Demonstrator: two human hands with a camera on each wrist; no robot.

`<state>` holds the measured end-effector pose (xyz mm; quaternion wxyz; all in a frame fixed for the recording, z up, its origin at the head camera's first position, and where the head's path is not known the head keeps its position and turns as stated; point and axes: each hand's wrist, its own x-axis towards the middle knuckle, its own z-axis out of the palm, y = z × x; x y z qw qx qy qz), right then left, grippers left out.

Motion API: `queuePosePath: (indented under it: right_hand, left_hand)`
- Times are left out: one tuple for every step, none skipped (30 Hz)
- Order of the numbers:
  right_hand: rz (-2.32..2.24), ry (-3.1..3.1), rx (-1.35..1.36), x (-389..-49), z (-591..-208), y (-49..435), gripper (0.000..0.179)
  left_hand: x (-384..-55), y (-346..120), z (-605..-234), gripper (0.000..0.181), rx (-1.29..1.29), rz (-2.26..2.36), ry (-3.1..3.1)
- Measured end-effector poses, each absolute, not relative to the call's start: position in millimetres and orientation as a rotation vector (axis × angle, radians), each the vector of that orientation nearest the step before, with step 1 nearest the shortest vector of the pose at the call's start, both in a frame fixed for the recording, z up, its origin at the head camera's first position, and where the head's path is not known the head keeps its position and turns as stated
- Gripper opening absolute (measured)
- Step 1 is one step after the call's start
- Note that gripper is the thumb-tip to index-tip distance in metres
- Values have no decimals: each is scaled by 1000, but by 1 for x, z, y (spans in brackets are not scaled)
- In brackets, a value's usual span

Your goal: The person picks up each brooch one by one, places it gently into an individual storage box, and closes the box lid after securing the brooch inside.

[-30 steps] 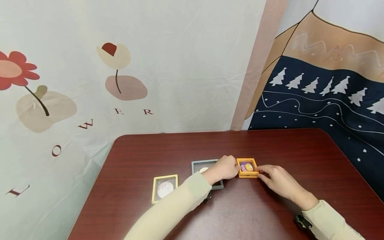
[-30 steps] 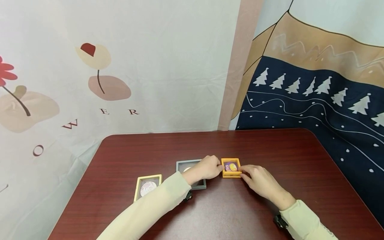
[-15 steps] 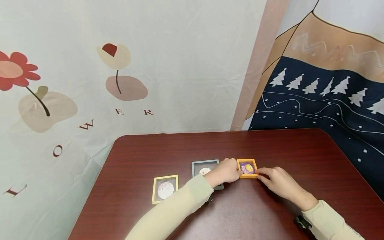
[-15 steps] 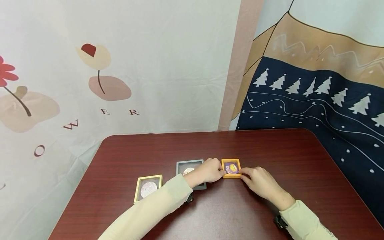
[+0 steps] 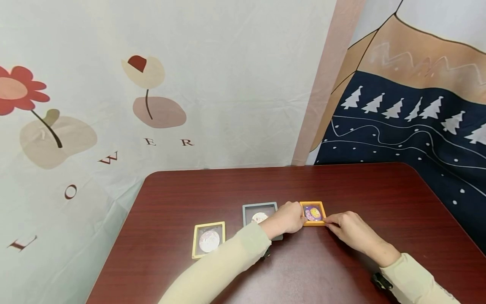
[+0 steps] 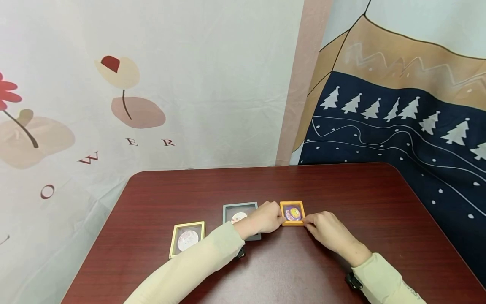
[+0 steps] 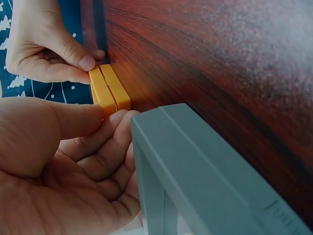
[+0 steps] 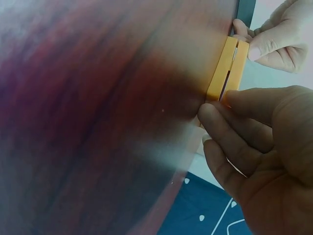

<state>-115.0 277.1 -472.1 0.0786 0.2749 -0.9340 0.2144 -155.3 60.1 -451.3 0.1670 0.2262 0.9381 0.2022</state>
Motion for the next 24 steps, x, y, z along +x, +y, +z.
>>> queuePosePath:
  right_hand:
    - [641,-2792,829,-115,-472,277,13]
    - [639,-2787,834,-115,-472,277,14]
    - [638,-2781,841,-115,-472,277,14]
    - [634,-2773,847,-114,-472,277,14]
    - [633,-2766,851,-114,-472,277,14]
    - [630,-2762,858,-114,-472,277,15]
    - [630,-2759,864,-114,-472,277,15]
    - [625,-2754,866,-114,-472,277,15]
    - [625,-2755,871,-115,-472,277,15]
    - [621,-2759,869,-114,-472,277,15]
    - [620,-2765,874,-114,-471,277,15]
    - [614,-2770,877,-115,-471,277,15]
    - [608,-2775,881,-115,-471,277,15]
    - [601,-2780,885,-115,-471,277,14]
    - [596,-2788,891,-115,-471,277,14]
    - [588,-2790,896,-115,-472,276,14]
    - [581,-2791,900,-115,-472,276,14]
    - [575,-2793,903,-115,-472,276,14]
    - [571,-2793,904,-115,-472,276,14]
    - [568,-2792,904,-115,-472,276,14]
    - [565,-2790,901,-115,-472,276,14]
    - [563,-2790,896,-114,-472,276,14]
    - [564,-2791,895,-114,-472,276,13]
    - [568,-2794,889,-114,-472,275,13]
  left_hand:
    - [-155,60,-451,55,646,572,2672]
    - [-155,60,-451,55,649,574,2673]
    - [-155,60,-451,55,654,573,2677]
    - [-155,60,-451,56,660,568,2682]
    - [-154,60,-451,56,665,566,2682]
    - [-155,60,-451,56,671,562,2684]
    - [-155,60,-452,56,676,561,2687]
    - [-155,60,-453,57,682,561,2690]
    - [-155,61,-453,57,685,557,2694]
    - [-155,61,-453,57,684,558,2694]
    - [-155,61,-452,57,683,557,2693]
    - [-155,61,-452,57,680,558,2692]
    - [-155,61,-451,57,675,560,2693]
    - [-154,61,-450,57,669,559,2692]
    - [-154,62,-450,57,664,561,2694]
    - [-153,62,-449,56,660,560,2695]
    - [-153,62,-449,56,655,555,2699]
    - [-153,62,-449,55,649,555,2702]
    - [-153,62,-449,54,645,551,2709]
    - [-152,63,-449,53,641,548,2715]
    - [-152,63,-449,52,637,545,2719]
    - [-152,63,-450,51,635,539,2720]
    - [-152,63,-450,51,631,536,2722]
    - [-152,63,-450,50,628,534,2722]
